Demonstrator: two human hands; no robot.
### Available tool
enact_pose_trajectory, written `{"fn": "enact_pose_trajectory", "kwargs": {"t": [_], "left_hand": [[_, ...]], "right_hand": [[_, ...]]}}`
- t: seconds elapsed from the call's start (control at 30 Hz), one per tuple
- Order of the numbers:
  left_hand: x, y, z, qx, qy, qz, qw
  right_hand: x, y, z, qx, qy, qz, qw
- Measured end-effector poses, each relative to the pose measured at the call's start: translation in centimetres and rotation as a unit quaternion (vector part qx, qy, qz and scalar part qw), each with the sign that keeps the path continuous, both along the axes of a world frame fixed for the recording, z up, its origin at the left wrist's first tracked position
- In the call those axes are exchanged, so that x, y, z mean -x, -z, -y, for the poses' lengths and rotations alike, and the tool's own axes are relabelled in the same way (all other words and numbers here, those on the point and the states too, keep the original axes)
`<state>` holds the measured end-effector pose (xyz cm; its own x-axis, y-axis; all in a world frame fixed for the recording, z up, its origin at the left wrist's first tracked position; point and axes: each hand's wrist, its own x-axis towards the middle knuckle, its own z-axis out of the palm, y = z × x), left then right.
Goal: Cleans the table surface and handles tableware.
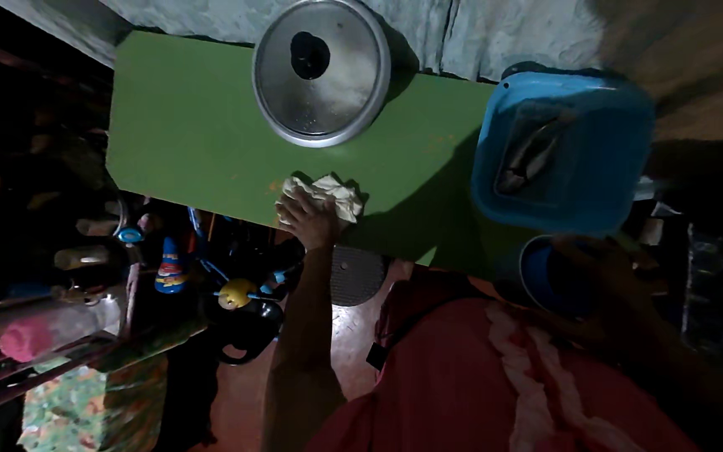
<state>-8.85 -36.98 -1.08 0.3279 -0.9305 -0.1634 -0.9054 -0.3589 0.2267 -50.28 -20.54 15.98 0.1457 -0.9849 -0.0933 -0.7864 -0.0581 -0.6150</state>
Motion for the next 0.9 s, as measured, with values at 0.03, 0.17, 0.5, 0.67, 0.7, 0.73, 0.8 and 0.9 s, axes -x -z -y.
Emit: {"fn": "enact_pose_trajectory", "kwargs": {"t": [0.03,0.17,0.5,0.67,0.7,0.73,0.8,0.9], "left_hand": [[1.6,-0.1,1.0,-0.007,-0.023,0.005,1.000],[8.8,0.1,3.7,-0.003,0.052,0.009,0.999],[19.4,-0.9,5.6,-0.036,0.344,-0.022,0.938],[22.6,0.3,11.2,-0.004,0.281,0.003,0.960],[23.2,0.2,12.2,-0.006,0.267,0.006,0.964],[23.8,0.0,13.1,-0.014,0.252,0.008,0.968],[24.8,-0.2,14.6,-0.023,0.226,0.017,0.974],[25.7,0.2,16.3,-0.010,0.199,0.022,0.980]], "right_hand": [[0.2,0.2,-0.1,0.000,0.004,-0.004,1.000],[0.9,1.0,0.2,-0.021,0.010,-0.006,1.000],[1.7,1.8,1.0,0.005,0.018,0.020,1.000],[1.5,1.4,1.0,-0.009,0.028,0.023,0.999],[1.6,1.3,0.9,-0.016,0.032,0.027,0.999],[1.6,1.2,0.8,-0.023,0.036,0.031,0.999],[1.7,1.4,0.2,-0.024,0.045,0.031,0.998],[1.9,1.9,-0.8,-0.006,0.059,0.021,0.998]]}}
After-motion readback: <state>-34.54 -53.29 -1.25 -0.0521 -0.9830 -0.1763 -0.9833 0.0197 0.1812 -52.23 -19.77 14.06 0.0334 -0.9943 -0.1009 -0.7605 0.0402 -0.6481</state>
